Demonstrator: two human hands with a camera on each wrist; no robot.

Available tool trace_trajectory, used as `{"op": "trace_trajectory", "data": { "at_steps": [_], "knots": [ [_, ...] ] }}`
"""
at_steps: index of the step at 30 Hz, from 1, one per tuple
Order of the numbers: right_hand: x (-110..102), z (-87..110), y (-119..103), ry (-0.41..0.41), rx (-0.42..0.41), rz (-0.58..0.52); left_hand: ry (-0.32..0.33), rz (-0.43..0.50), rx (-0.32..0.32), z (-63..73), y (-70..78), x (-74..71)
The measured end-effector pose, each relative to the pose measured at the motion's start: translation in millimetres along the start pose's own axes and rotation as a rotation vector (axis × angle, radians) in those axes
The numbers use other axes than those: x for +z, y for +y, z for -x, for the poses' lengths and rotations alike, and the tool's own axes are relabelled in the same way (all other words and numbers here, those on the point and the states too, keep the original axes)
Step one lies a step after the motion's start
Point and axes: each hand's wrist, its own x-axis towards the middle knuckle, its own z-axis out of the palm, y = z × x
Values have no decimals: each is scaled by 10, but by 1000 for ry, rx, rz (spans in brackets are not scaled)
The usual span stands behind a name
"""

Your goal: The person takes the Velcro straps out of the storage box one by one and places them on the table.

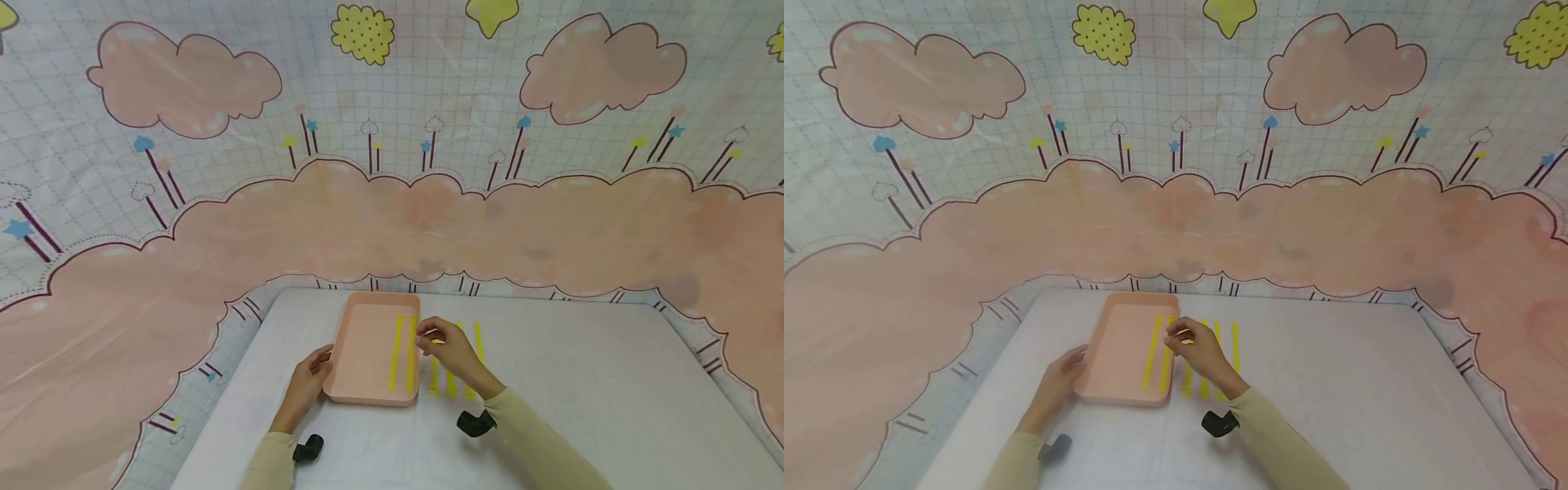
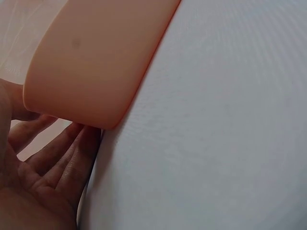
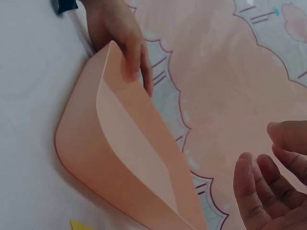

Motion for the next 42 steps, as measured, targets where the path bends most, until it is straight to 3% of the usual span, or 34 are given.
{"op": "trace_trajectory", "data": {
  "at_steps": [7,17,20,22,28,29,38,42],
  "knots": [
    [117,-21,-61,-29,-3,3,21,-14,-21,-16,-46,21],
    [268,-83,23,-79,-75,146,15,-11,-27,-27,-63,24],
    [292,-96,-2,-129,-128,216,18,-5,-14,-23,-72,20],
    [304,-112,-7,-179,-173,294,12,-4,-9,15,25,13],
    [340,-143,24,-294,-276,507,9,0,-12,5,12,12],
    [345,-143,24,-299,-282,540,10,4,-14,-19,-44,16],
    [403,-236,55,-261,-347,833,2,6,0,-5,-27,9],
    [428,-291,73,-249,-379,909,7,-6,3,-5,-21,15]
  ]
}}
